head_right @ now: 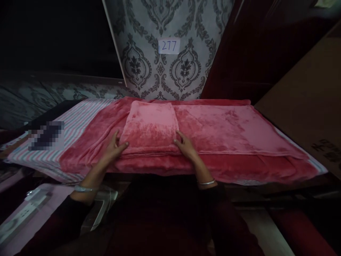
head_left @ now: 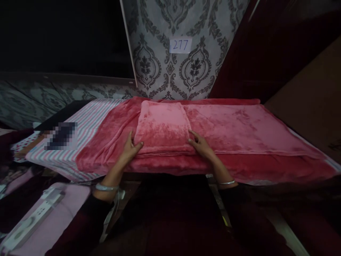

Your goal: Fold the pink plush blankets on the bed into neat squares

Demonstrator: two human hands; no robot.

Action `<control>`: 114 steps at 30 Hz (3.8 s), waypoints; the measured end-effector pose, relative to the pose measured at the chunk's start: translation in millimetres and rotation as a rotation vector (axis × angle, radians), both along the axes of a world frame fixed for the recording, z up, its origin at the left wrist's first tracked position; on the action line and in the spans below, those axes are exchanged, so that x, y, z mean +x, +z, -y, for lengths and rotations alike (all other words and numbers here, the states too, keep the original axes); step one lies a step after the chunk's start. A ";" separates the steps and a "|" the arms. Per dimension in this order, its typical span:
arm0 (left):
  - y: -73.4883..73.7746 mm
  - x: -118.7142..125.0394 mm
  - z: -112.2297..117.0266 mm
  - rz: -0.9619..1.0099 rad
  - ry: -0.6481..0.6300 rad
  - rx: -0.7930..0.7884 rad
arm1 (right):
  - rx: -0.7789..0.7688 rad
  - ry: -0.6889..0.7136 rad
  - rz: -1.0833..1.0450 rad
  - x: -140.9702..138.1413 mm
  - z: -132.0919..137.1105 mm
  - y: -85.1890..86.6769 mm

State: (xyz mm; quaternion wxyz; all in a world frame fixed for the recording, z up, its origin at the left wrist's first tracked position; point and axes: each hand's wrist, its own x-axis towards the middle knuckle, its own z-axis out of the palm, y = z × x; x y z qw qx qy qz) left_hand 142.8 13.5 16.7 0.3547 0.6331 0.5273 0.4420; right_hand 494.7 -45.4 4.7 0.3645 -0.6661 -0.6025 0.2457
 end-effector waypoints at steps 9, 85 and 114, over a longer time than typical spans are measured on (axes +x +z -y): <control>2.1 34.4 31.8 -0.613 -0.390 0.393 | -0.041 0.019 -0.037 6.1 5.2 5.6; 66.4 110.1 -110.1 -1.119 -0.217 0.085 | 0.036 -0.020 0.680 -44.4 -91.2 7.7; 52.9 131.6 -163.4 -1.108 -0.264 0.018 | 0.037 -0.153 0.055 -1.8 -258.8 25.3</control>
